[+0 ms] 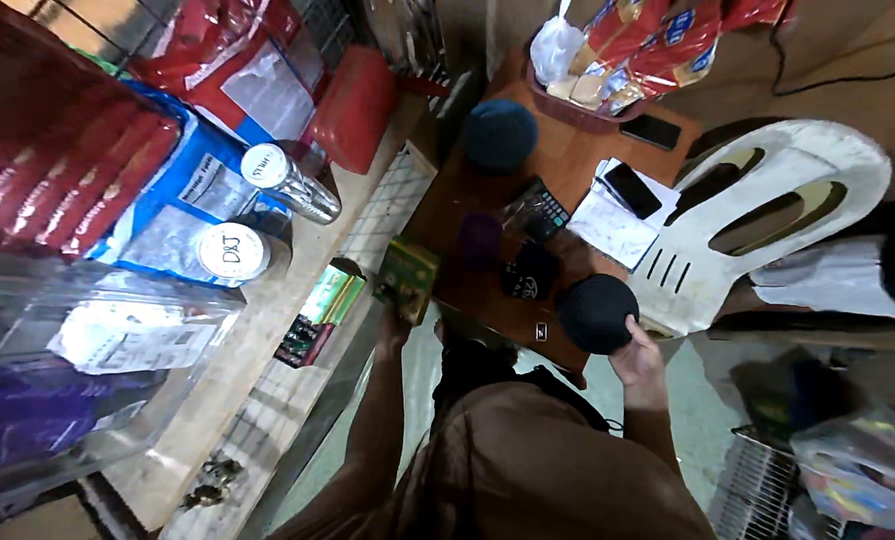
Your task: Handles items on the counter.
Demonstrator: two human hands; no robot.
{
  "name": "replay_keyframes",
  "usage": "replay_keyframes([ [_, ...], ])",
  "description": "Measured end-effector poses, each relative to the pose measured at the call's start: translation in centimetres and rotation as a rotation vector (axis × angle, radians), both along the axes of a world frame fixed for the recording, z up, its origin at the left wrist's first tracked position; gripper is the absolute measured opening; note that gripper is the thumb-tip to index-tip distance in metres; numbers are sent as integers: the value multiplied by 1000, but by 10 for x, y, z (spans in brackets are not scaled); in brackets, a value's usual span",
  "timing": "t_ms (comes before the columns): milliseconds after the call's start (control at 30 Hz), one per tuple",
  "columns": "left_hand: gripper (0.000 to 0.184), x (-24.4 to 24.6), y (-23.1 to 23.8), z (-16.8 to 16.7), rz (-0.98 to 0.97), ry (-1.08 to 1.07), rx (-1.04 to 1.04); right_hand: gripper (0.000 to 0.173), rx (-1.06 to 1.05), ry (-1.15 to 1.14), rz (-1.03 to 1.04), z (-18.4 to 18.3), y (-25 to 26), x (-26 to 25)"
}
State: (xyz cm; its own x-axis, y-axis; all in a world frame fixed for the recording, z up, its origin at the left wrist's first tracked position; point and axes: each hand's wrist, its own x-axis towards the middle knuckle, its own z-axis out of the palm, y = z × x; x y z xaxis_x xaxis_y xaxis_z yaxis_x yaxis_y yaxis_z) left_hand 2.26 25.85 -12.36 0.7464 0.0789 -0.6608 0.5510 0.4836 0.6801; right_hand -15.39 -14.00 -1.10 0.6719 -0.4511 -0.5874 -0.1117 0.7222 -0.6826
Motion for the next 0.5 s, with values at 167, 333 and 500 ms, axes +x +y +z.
replay_keyframes([
  [167, 39, -35, -4, 53, -275, -16, -353, 32, -149, 48, 240, 15, 14, 16],
  [333, 38, -33, -42, 85, -497, -55, -324, 40, -275, -9, 551, 33, 19, 41],
  [500, 27, -32, -86, 129, -453, -71, 11, 41, -436, -157, 881, 75, 20, 63],
])
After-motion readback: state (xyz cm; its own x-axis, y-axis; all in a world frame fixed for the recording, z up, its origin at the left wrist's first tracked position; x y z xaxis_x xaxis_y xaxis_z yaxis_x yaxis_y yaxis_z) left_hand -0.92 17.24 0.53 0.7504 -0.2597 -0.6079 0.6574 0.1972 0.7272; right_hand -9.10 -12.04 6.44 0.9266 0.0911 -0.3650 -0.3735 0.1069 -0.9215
